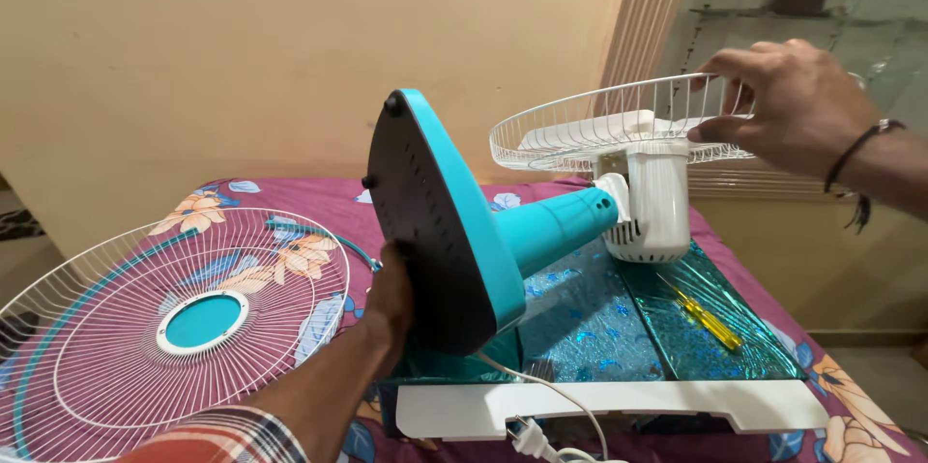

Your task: The person assembles a small table fan by attaching the base to the motor housing and securing it with a screwdriver. They then attach the front grill and tighten the central knob to complete the assembly.

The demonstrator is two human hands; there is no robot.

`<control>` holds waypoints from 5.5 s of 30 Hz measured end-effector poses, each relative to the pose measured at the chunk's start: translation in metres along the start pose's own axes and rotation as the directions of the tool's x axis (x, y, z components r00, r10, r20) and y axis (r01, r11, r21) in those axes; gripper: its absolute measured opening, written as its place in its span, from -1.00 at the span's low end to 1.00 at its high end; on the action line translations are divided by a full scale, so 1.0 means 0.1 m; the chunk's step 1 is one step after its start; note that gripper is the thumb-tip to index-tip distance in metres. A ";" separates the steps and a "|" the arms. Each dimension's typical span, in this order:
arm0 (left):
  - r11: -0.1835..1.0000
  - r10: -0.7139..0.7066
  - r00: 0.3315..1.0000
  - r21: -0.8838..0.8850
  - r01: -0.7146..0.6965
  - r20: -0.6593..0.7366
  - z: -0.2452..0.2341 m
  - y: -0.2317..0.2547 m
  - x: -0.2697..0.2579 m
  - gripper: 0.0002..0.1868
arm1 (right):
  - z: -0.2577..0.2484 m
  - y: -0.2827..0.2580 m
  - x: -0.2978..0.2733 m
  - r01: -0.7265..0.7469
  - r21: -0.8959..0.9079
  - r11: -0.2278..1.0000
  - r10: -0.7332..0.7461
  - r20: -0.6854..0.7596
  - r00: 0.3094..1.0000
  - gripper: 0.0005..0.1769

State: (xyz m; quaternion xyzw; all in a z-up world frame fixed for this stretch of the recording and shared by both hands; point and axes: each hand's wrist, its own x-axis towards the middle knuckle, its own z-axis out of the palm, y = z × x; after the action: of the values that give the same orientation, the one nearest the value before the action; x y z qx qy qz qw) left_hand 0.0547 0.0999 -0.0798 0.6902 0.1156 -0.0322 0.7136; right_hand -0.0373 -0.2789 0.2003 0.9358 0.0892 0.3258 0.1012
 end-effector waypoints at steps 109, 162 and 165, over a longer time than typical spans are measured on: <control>-0.147 0.298 0.775 0.829 -0.539 0.557 1.01 1.39 -1.27 -0.39 | -0.44 0.56 -0.47 0.150 0.254 0.955 -0.149 -0.023 0.988 -0.27; 0.124 0.743 0.565 0.755 -0.644 0.359 1.66 1.17 -2.09 -0.31 | 1.27 0.59 -2.53 -0.625 0.244 0.742 0.434 0.536 0.724 -0.67; 0.107 0.737 0.544 0.726 -0.679 0.401 1.66 1.23 -2.08 -0.31 | 1.23 0.62 -2.57 -0.698 0.252 0.671 0.493 0.552 0.673 -0.69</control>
State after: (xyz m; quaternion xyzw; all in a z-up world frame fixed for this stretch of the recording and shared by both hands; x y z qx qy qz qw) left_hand -0.1021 -0.0832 0.0875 0.9036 -0.2361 0.2828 0.2186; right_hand -0.1522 -0.4144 -0.0302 0.9552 -0.1842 0.0915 -0.2127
